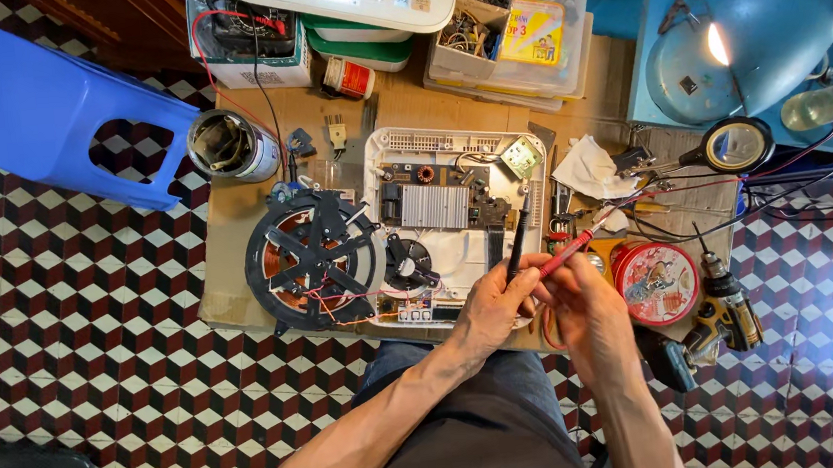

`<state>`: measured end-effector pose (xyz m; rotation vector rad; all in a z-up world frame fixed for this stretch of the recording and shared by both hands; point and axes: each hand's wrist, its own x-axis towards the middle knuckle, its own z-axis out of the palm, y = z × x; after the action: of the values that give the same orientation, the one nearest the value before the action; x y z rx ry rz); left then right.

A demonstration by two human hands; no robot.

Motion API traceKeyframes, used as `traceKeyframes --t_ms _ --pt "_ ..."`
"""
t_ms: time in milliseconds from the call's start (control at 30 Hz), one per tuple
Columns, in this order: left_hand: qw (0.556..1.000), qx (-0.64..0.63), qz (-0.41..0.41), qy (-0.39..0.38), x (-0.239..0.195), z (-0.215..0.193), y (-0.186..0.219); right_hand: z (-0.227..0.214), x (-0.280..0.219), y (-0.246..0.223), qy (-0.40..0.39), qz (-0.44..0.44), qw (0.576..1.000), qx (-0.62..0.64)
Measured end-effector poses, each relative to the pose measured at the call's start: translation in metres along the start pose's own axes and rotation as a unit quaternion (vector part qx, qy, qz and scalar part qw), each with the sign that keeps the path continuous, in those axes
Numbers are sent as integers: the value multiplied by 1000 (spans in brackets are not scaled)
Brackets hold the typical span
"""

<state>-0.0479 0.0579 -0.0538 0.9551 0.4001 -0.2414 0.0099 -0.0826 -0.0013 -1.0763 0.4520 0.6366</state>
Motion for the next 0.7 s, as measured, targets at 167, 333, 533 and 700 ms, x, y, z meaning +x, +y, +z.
traceKeyframes --t_ms 167,333,533,700 --pt "981 158 54 103 11 -42 -8 25 41 18 42 -96 994 -40" --pt "922 329 -52 196 33 -100 17 17 61 3 49 -57 932 -354" --pt "893 382 -13 238 68 -120 25 40 116 2 73 -79 827 -552" --pt "847 463 135 224 101 -134 20 40 159 1 9 -93 822 -562"
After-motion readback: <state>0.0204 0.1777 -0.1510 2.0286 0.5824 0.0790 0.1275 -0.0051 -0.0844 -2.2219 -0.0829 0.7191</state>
